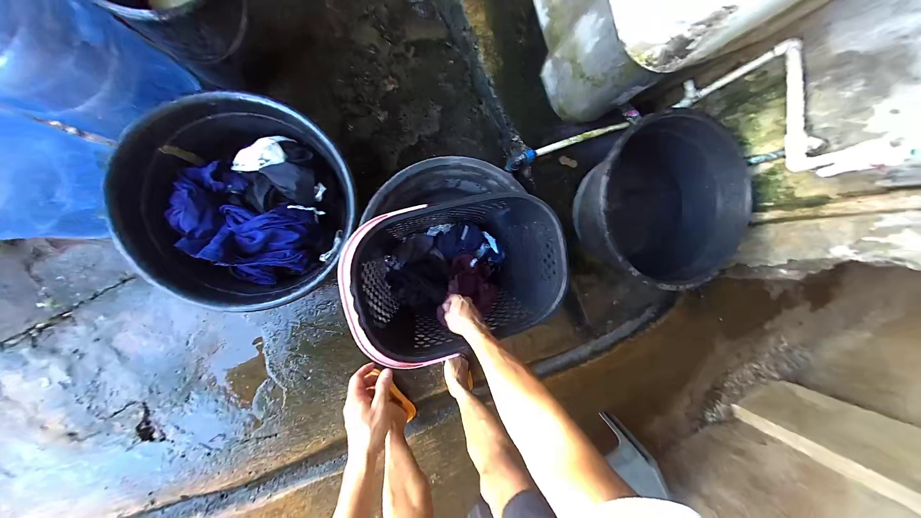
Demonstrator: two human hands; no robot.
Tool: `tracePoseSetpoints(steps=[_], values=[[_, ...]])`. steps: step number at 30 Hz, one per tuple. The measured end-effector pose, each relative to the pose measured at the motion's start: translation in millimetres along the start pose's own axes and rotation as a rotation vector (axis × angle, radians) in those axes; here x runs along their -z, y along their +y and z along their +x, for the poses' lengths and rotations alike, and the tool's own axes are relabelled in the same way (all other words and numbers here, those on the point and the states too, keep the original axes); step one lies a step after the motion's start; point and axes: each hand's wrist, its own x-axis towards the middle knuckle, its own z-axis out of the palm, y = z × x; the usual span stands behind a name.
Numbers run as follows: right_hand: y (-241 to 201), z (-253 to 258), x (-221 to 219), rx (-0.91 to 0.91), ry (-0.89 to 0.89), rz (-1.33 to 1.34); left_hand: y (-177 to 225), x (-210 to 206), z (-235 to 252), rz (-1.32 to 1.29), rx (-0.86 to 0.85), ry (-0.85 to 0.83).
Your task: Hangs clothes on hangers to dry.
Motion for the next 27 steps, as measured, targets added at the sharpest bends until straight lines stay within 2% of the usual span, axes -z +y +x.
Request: tracePoseSetpoints(steps=[3, 6, 9, 12, 17, 19, 22, 25, 27], values=[[10, -59, 16, 0.115, 0.256, 0.389, 7, 16, -26, 0.021, 0.006, -0.049], [11, -141, 35, 0.318, 0.476, 0.701, 24, 35, -51, 0.060, 0.013, -0.090], [-6, -231, 72, 0.558, 0.502, 0.820, 57, 52, -75, 0.115, -0.017, -0.151], [-29, -303, 109, 0.791, 0.489, 0.874, 108, 61, -97, 0.149, -0.103, -0.196], [-83, -421, 176, 1.170, 0.395, 1.044, 198, 58, -111, 0.187, -0.453, -0.284], [-103, -468, 204, 1.334, 0.389, 1.026, 233, 53, -120, 0.221, -0.623, -0.318], [-122, -531, 246, 1.476, 0.527, 0.906, 286, 56, -139, 0.325, -0.699, -0.331], [-122, -583, 286, 1.454, 0.821, 0.651, 320, 82, -144, 0.358, -0.731, -0.336], [-119, -617, 311, 1.396, 1.088, 0.398, 340, 110, -147, 0.263, -0.754, -0.325]])
